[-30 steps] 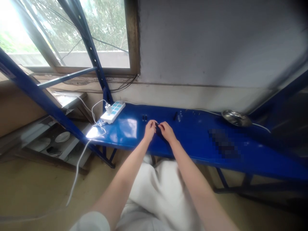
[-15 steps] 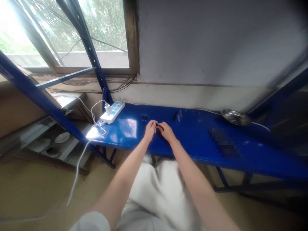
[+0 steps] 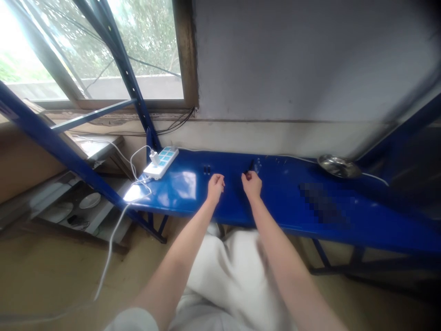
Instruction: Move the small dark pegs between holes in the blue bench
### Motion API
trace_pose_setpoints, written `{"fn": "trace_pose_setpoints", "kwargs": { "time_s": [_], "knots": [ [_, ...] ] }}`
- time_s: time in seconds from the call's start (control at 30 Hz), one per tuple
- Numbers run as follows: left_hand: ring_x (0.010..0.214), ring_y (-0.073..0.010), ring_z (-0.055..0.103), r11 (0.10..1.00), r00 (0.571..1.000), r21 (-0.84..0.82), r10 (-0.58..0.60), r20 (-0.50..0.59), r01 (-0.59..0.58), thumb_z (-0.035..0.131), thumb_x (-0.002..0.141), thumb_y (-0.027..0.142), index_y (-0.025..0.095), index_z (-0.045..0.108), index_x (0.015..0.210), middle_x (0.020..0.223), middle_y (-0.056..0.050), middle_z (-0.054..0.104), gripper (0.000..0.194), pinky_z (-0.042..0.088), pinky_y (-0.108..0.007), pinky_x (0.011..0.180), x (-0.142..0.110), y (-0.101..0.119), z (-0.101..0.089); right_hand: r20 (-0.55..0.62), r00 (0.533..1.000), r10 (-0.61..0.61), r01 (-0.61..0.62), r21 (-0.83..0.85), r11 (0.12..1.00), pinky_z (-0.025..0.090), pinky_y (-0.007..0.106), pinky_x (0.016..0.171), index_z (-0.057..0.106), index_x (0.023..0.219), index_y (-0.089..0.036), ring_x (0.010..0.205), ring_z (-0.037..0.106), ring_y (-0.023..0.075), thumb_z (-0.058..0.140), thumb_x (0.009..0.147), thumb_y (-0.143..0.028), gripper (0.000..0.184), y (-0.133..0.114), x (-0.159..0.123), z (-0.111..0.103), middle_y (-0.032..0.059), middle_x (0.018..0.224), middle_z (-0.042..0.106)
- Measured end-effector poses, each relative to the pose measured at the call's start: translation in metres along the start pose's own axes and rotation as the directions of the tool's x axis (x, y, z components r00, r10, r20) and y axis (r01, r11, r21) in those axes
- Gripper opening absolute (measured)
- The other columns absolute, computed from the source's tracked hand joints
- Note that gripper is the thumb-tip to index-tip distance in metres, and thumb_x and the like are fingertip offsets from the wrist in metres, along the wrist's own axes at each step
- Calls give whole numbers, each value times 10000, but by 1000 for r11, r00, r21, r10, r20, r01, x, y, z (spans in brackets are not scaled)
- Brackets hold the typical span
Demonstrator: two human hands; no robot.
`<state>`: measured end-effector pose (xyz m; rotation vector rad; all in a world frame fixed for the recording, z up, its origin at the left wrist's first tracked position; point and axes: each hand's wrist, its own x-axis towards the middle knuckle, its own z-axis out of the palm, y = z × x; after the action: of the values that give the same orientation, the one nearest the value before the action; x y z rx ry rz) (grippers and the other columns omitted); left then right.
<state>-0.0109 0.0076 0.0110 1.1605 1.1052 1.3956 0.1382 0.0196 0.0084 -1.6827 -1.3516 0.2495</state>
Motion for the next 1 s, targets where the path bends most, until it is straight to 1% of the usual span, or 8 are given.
{"fn": "trace_pose_setpoints", "kwargs": {
  "time_s": [0.07, 0.13, 0.33, 0.53, 0.67, 0.77, 0.9, 1.0],
  "knots": [
    [382, -32, 381, 1000, 1000, 16, -3, 3, 2, 492, 788, 250, 161, 509, 786, 550, 56, 466, 90, 284, -160, 397, 0, 1, 0, -13, 995, 100, -101, -42, 994, 433, 281, 632, 607, 913, -138, 706, 583, 181, 486, 786, -332, 262, 6, 8, -7, 88, 827, 655],
    [385, -32, 383, 1000, 1000, 26, -8, 6, 8, 499, 783, 252, 160, 511, 786, 547, 56, 465, 93, 287, -160, 399, 0, 1, 1, 11, 991, 137, -135, -105, 985, 435, 280, 622, 617, 903, -139, 699, 586, 180, 492, 784, -322, 251, 11, 16, -13, 90, 830, 661],
    [387, -38, 385, 999, 1000, 31, -11, 17, 10, 506, 776, 258, 161, 514, 770, 545, 51, 470, 97, 296, -167, 404, -2, 2, 1, 144, 985, 94, -52, -271, 961, 441, 266, 617, 638, 901, -149, 726, 603, 178, 492, 803, -318, 243, 20, 32, -17, 91, 861, 669],
    [406, -42, 397, 998, 999, 57, -32, 21, 31, 503, 773, 251, 161, 526, 787, 565, 44, 485, 93, 313, -168, 416, -3, 5, 0, 219, 966, 140, -52, -367, 929, 445, 265, 594, 635, 901, -155, 758, 617, 195, 470, 825, -327, 250, 17, 38, -14, 98, 862, 666],
    [396, -40, 390, 999, 1000, 48, -22, 14, 21, 506, 769, 244, 164, 518, 773, 546, 52, 474, 81, 300, -166, 409, -2, 3, 1, 243, 955, 168, -60, -399, 915, 457, 281, 633, 623, 945, -153, 815, 624, 219, 475, 833, -328, 255, 15, 41, -15, 106, 892, 663],
    [392, -40, 386, 999, 1000, 48, -21, 9, 20, 502, 770, 239, 165, 516, 764, 538, 55, 467, 75, 294, -166, 406, -2, 3, 1, 272, 933, 234, -100, -427, 899, 464, 290, 669, 615, 979, -134, 843, 627, 227, 496, 824, -289, 249, 14, 44, -20, 126, 914, 658],
    [392, -41, 388, 997, 999, 71, -45, 11, 44, 500, 774, 232, 163, 520, 766, 540, 53, 471, 73, 296, -169, 406, -4, 8, 2, 257, 914, 313, -176, -443, 879, 467, 287, 691, 617, 1011, -114, 864, 628, 225, 499, 808, -213, 255, 18, 48, -27, 148, 952, 651],
    [392, -40, 385, 996, 999, 68, -50, 5, 50, 507, 771, 234, 164, 519, 761, 538, 54, 471, 71, 297, -168, 410, -5, 10, 2, 207, 925, 320, -208, -429, 879, 469, 287, 691, 634, 1004, -119, 874, 628, 231, 507, 811, -263, 272, 24, 48, -30, 147, 950, 655]
  ]
}}
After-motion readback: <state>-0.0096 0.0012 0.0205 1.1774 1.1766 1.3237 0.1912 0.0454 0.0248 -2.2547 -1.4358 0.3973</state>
